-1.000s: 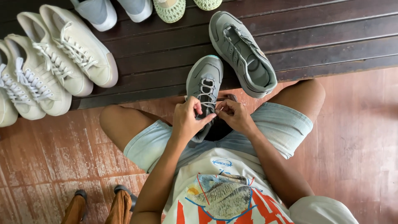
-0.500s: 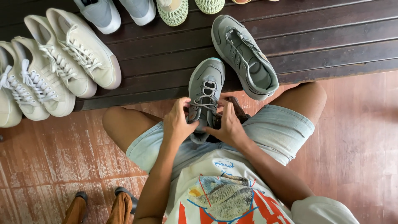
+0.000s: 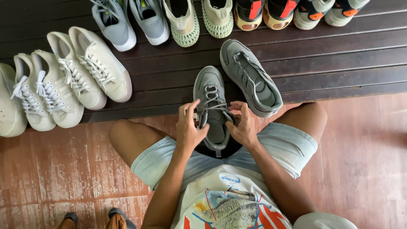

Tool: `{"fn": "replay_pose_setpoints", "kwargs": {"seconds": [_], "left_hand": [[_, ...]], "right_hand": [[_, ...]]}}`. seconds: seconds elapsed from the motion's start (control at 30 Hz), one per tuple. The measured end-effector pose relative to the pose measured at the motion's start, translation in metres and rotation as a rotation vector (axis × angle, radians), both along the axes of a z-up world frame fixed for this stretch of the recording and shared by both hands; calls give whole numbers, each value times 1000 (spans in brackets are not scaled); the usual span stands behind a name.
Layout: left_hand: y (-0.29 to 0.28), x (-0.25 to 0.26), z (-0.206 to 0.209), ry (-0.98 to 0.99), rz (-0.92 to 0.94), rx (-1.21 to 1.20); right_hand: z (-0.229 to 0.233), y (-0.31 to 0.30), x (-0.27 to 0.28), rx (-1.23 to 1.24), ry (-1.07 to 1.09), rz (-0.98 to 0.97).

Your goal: The person is cleaning the interior of various sneakers by removing the laces, inspecting the inside, and then relacing them.

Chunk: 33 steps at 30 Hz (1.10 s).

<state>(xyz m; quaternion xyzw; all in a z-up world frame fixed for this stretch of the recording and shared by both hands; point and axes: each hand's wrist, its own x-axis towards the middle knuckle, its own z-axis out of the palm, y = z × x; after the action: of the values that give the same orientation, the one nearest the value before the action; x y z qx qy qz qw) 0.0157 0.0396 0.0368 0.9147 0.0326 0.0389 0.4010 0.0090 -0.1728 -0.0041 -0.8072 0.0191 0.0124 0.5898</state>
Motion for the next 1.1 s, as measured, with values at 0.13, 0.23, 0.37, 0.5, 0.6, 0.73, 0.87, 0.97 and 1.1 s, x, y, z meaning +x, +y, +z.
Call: {"fn": "replay_pose_setpoints", "kwargs": {"seconds": [0.13,0.23,0.37,0.5,0.6,0.73,0.87,0.97,1.1], "left_hand": [[-3,-11,-26,-22,15,-25],[-3,-14,-38,-71,70,-20],[-7,1,-39,-135,68,-68],[-9,23,-26,-185,75,-84],[-8,33,-23,-154,38,4],[0,46,-4,13,-9,-259],[23,63,-45,67,-149,-307],[20,62,-43,-9,-138,-170],[31,58,-21,22,-153,-152]], "right_hand": [[2,1,-7,-41,16,5],[-6,1,-14,21,47,-15],[-4,4,-5,106,53,-98],[6,8,14,124,42,-137],[12,9,24,15,25,-112],[0,6,28,3,18,-127],[-8,2,25,70,44,-125],[-4,2,24,65,76,-137],[-9,2,25,59,77,-155]]}}
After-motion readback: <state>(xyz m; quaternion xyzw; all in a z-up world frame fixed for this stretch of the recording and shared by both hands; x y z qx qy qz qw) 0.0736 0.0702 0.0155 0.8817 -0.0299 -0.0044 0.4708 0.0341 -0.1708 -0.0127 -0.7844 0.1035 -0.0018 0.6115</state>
